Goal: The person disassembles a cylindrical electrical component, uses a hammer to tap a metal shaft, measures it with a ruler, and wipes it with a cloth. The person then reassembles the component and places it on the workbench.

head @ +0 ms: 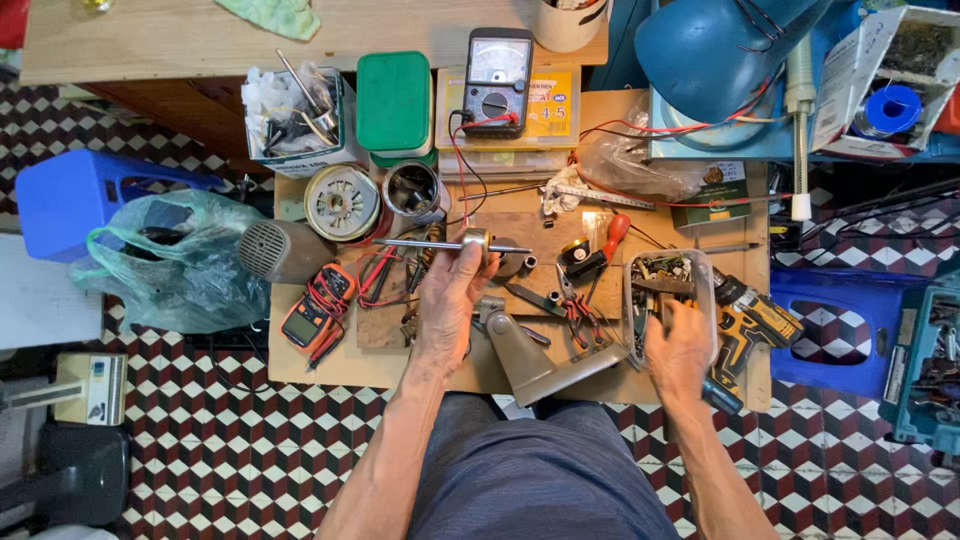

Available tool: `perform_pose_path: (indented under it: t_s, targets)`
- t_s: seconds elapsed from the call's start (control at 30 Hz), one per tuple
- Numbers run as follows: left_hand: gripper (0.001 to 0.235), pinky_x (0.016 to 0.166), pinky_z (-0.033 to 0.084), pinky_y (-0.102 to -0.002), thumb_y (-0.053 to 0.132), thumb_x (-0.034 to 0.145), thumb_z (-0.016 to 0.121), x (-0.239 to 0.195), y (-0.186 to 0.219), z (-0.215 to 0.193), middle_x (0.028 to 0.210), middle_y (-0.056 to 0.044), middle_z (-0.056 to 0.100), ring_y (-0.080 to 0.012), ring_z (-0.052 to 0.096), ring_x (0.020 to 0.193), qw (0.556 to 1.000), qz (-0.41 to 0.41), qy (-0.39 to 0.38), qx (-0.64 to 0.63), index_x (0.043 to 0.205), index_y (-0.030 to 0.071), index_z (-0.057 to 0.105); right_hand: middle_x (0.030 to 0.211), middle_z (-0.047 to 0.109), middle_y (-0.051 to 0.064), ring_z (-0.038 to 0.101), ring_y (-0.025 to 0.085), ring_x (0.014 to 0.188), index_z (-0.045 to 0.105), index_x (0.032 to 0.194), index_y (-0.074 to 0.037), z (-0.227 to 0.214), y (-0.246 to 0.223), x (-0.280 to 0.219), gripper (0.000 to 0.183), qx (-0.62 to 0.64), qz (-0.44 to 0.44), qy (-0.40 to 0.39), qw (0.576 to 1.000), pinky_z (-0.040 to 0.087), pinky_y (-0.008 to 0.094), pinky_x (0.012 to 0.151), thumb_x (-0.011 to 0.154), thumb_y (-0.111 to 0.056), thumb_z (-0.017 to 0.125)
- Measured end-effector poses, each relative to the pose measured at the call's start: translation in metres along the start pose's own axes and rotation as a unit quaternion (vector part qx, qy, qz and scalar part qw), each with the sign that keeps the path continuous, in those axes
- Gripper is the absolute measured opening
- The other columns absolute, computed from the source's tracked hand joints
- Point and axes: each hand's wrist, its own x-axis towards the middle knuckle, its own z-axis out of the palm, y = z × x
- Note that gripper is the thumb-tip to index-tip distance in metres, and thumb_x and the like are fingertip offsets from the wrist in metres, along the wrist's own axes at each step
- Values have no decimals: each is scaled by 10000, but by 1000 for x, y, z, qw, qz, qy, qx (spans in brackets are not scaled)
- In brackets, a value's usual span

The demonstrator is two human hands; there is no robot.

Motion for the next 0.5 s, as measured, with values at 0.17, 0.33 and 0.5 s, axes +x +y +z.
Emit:
perform_pose_path:
  t_s: [0.17,0.33,0.5]
  targets:
    - [306,895,553,-261,274,997,683,-23,-1,-17,1078,-7,667,-105,648,970,998,31,60,15,1203,50,650,1067,668,177,632,376,1046,671,1139,-29,20,-56,53,182,123,-110,-29,986,503,457,917,965,-79,659]
    - [272,887,554,-282,258,993,688,-44,-3,-52,1048,-2,678,-106,654,943,988,43,149,25,1172,55,664,999,675,192,650,390,955,682,1071,1,51,-80,110,165,156,-176,-73,969,513,459,837,912,-45,677]
    - [254,899,547,-286,256,1005,679,-55,-12,-79,1045,-18,688,-115,673,957,979,40,199,5,1165,60,659,1047,701,194,689,365,952,696,1118,1,58,-86,117,145,197,-145,-81,966,541,426,839,995,-63,653]
